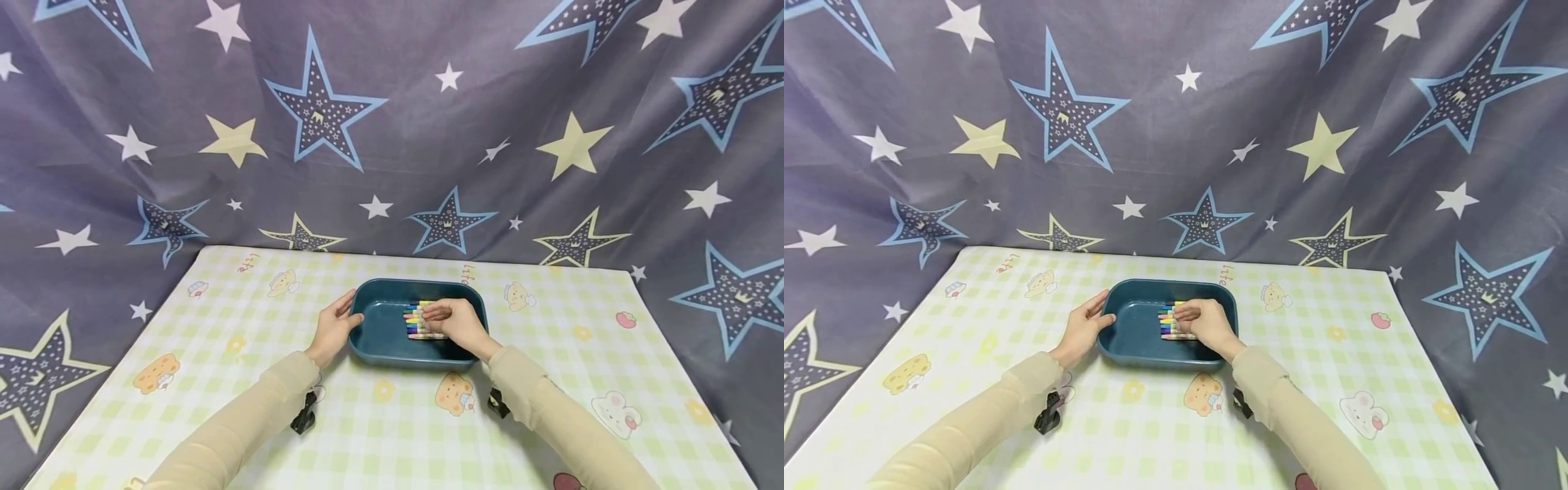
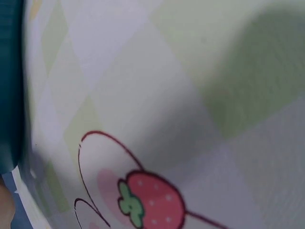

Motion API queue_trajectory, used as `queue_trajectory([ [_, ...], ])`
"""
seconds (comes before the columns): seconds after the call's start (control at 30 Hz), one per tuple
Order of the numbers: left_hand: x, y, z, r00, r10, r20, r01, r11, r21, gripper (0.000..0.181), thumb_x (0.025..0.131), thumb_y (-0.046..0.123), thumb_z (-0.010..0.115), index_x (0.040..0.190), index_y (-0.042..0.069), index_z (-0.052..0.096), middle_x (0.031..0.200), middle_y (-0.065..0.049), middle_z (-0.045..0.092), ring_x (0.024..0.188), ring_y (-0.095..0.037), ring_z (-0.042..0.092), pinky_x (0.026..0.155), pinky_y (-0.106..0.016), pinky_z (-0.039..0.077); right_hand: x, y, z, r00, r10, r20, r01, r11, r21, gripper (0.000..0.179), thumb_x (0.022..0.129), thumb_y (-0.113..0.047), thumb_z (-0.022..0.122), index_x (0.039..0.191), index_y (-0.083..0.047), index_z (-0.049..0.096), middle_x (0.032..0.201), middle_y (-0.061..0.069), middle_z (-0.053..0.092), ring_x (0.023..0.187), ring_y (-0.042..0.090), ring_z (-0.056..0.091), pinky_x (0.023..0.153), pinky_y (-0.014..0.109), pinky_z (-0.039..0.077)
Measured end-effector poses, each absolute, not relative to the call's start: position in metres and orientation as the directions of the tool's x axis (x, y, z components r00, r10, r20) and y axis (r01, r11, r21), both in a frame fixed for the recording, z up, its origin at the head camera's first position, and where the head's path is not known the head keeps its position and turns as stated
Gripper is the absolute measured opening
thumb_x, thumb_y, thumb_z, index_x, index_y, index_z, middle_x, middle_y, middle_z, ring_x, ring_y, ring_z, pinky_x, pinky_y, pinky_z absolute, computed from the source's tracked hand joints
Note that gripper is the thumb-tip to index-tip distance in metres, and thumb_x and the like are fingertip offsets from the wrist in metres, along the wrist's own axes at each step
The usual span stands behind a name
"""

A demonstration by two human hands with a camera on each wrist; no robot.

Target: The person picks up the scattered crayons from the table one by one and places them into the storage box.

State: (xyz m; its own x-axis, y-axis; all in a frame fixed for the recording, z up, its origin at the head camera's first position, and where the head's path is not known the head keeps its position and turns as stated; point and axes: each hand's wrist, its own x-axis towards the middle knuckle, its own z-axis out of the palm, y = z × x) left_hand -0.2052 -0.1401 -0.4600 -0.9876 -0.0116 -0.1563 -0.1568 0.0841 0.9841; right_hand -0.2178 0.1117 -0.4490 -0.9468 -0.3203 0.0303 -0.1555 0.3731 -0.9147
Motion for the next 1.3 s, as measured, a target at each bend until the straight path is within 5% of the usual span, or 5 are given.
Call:
queue_trajectory([
  [0.6,-0.213,-0.14,-0.473,-0.989,-0.029,-0.145,-0.148,0.1,0.984,0.06,0.085,0.0,0.057,0.141,0.009,0.037,0.141,-0.015,0.04,0.13,-0.027,0.039,0.104,-0.033,0.04,-0.193,0.181,-0.414,-0.971,-0.239,0.027,-0.103,0.313,-0.944,0.035,0.082,-0.014,0.068,0.111,0.007,0.062,0.108,0.019,0.066,0.087,0.001,0.065,0.081,0.019,0.054],
  [1.0,-0.212,-0.14,-0.483,-0.987,-0.037,-0.154,-0.157,0.106,0.982,0.058,0.086,0.0,0.056,0.14,0.011,0.038,0.141,-0.015,0.04,0.13,-0.026,0.039,0.103,-0.032,0.041,-0.157,0.239,-0.429,-0.976,-0.202,0.084,-0.161,0.404,-0.9,0.029,0.081,-0.015,0.069,0.104,0.002,0.067,0.1,0.012,0.069,0.084,0.0,0.065,0.073,0.015,0.055],
  [1.3,-0.216,-0.139,-0.48,-0.989,-0.037,-0.146,-0.149,0.104,0.983,0.059,0.086,0.001,0.056,0.141,0.012,0.037,0.142,-0.015,0.04,0.131,-0.027,0.038,0.105,-0.033,0.04,-0.132,0.27,-0.448,-0.985,-0.168,0.039,-0.107,0.417,-0.902,0.028,0.081,-0.005,0.067,0.104,0.01,0.064,0.102,0.023,0.066,0.082,-0.001,0.065,0.073,0.015,0.054],
])
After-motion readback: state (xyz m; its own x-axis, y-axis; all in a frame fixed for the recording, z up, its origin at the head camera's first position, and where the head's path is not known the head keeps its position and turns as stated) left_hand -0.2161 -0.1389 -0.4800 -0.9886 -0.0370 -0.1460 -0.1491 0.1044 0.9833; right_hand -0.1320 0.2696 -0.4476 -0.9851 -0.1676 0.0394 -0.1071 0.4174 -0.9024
